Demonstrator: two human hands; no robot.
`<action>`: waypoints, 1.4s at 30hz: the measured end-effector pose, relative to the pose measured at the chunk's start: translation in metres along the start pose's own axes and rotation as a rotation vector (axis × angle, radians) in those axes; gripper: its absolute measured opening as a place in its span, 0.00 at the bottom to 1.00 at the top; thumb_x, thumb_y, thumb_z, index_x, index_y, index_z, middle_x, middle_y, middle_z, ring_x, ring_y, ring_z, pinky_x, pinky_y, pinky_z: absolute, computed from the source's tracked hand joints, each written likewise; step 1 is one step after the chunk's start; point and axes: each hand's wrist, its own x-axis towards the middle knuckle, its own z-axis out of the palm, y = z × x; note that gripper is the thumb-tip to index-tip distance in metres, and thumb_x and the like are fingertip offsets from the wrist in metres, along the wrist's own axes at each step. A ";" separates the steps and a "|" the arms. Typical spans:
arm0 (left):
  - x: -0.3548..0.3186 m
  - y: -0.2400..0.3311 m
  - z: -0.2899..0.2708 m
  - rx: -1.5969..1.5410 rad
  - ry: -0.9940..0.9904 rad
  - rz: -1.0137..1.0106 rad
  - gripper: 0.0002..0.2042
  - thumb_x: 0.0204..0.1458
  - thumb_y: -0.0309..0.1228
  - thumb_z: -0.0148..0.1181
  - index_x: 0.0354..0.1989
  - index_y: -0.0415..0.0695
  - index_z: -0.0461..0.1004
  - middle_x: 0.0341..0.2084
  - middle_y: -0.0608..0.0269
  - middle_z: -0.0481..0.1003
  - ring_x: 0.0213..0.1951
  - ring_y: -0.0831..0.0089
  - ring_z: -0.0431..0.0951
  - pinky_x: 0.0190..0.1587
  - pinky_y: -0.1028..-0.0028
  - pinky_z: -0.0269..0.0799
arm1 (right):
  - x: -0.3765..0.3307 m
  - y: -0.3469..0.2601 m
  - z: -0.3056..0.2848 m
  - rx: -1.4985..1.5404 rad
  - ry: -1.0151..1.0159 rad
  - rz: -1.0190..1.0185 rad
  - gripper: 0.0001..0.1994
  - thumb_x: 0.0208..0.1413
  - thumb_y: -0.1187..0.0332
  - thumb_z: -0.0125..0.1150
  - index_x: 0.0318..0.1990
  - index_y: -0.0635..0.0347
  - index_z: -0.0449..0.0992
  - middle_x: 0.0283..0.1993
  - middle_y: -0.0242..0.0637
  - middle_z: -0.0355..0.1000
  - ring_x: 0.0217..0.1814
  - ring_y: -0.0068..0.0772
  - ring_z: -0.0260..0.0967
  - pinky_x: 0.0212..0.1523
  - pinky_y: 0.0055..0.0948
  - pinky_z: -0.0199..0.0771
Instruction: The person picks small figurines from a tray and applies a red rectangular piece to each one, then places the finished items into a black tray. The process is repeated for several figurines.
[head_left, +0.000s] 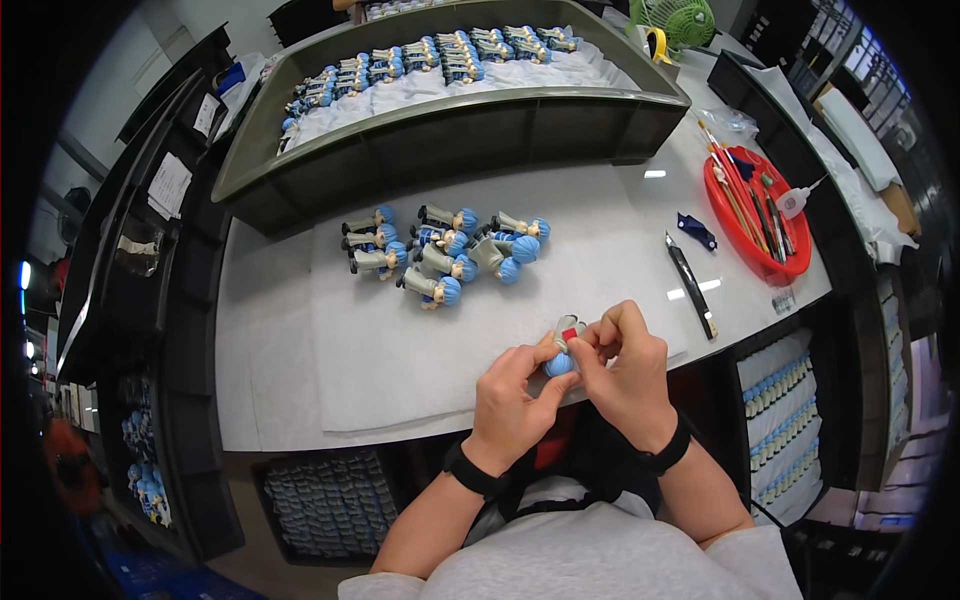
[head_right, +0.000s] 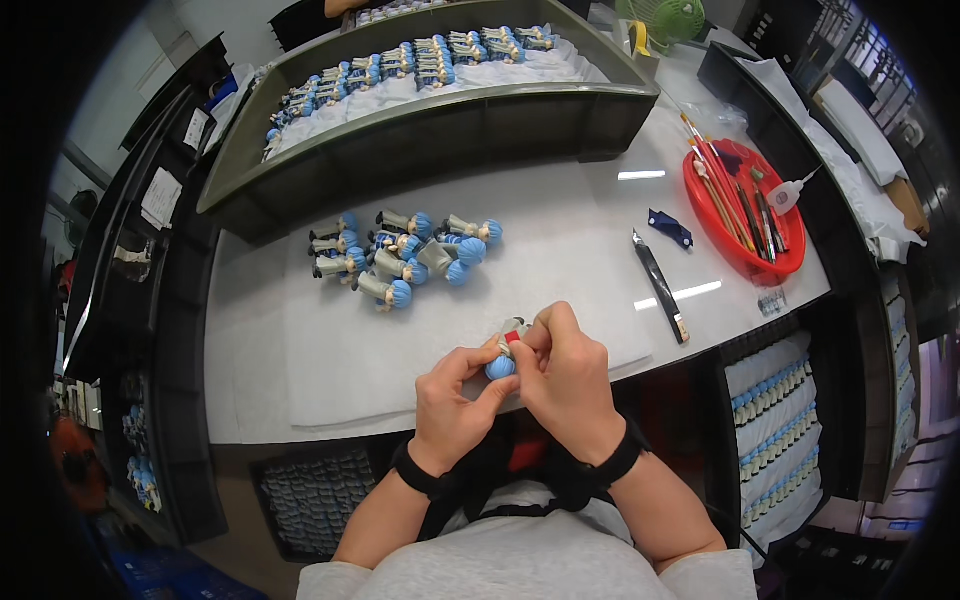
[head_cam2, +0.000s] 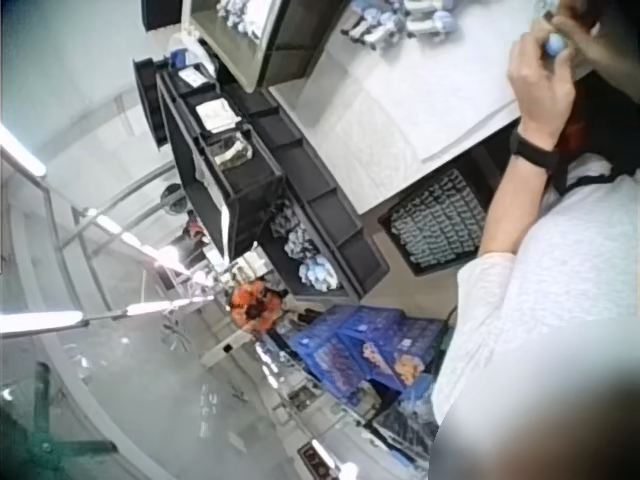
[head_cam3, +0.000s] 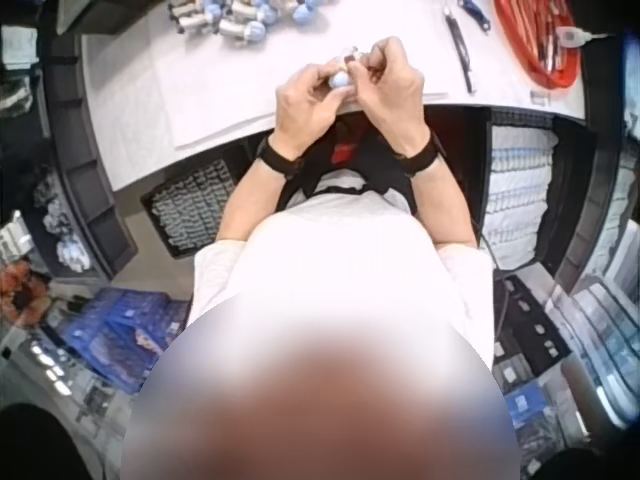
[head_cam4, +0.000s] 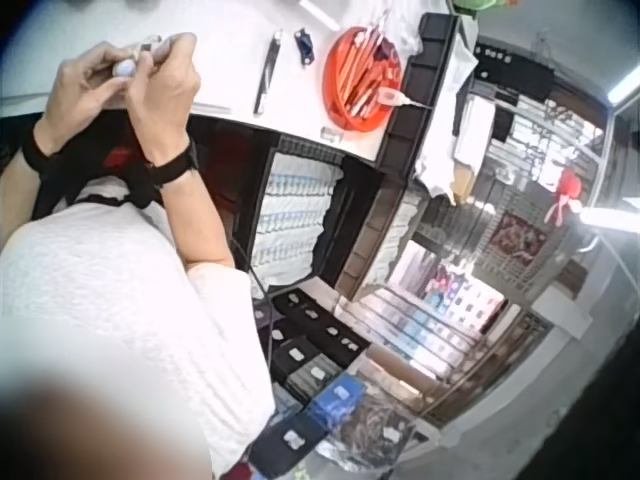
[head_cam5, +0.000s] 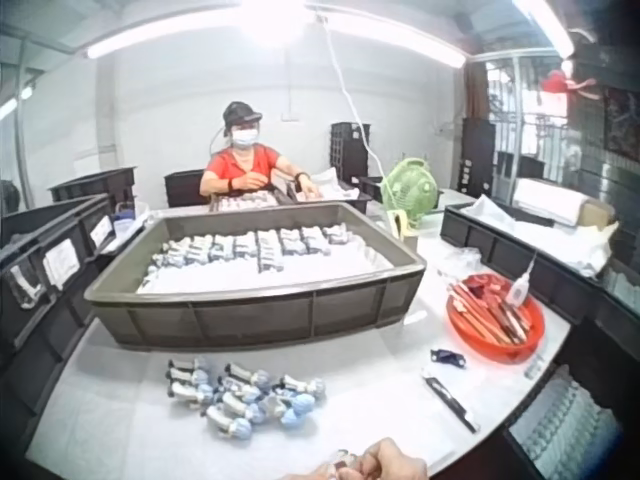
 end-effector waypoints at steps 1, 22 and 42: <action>0.000 -0.002 0.003 -0.012 0.022 0.022 0.13 0.42 0.24 0.69 0.37 0.36 0.75 0.31 0.52 0.77 0.34 0.62 0.79 0.36 0.69 0.74 | -0.001 0.000 -0.001 0.002 -0.001 0.010 0.11 0.47 0.81 0.61 0.32 0.63 0.63 0.22 0.40 0.68 0.21 0.38 0.71 0.22 0.29 0.70; 0.000 -0.008 0.004 -0.217 0.021 -0.092 0.14 0.44 0.24 0.70 0.38 0.35 0.74 0.33 0.50 0.79 0.33 0.64 0.81 0.37 0.71 0.77 | -0.021 0.010 -0.021 0.033 0.048 0.077 0.15 0.47 0.81 0.65 0.27 0.61 0.60 0.19 0.36 0.69 0.19 0.23 0.69 0.21 0.23 0.67; -0.001 0.001 0.002 0.035 0.024 0.096 0.16 0.40 0.24 0.70 0.40 0.38 0.76 0.33 0.52 0.78 0.32 0.61 0.77 0.32 0.69 0.74 | -0.004 0.011 0.005 0.230 0.133 0.117 0.16 0.48 0.79 0.65 0.28 0.61 0.58 0.23 0.37 0.72 0.22 0.18 0.69 0.23 0.18 0.67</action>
